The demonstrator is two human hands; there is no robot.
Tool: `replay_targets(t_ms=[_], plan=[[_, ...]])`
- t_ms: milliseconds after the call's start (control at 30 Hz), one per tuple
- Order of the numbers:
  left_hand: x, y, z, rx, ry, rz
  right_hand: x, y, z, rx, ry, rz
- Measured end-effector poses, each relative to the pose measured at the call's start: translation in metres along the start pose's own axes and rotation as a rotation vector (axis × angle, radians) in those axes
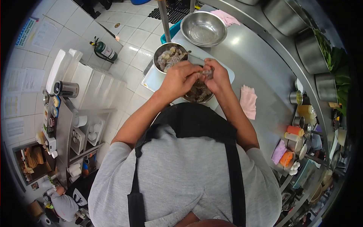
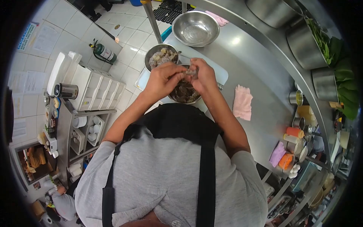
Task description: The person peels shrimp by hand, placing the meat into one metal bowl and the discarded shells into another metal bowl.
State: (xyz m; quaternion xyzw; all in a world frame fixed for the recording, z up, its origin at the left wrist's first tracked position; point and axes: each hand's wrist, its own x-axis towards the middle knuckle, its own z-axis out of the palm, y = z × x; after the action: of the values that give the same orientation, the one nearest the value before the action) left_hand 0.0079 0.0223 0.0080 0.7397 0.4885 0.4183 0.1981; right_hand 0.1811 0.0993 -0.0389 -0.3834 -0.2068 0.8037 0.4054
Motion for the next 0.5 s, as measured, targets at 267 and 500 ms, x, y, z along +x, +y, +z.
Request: replay_targets(t_ms=[267,500], plan=[[-0.007,-0.002,0.002,-0.080,0.048,-0.159,0.009,0.004,0.010,0.255,0.113,0.071],[-0.006,-0.004,0.002,-0.339,0.069,-0.316,0.013,0.000,0.005,0.344,0.119,0.049]])
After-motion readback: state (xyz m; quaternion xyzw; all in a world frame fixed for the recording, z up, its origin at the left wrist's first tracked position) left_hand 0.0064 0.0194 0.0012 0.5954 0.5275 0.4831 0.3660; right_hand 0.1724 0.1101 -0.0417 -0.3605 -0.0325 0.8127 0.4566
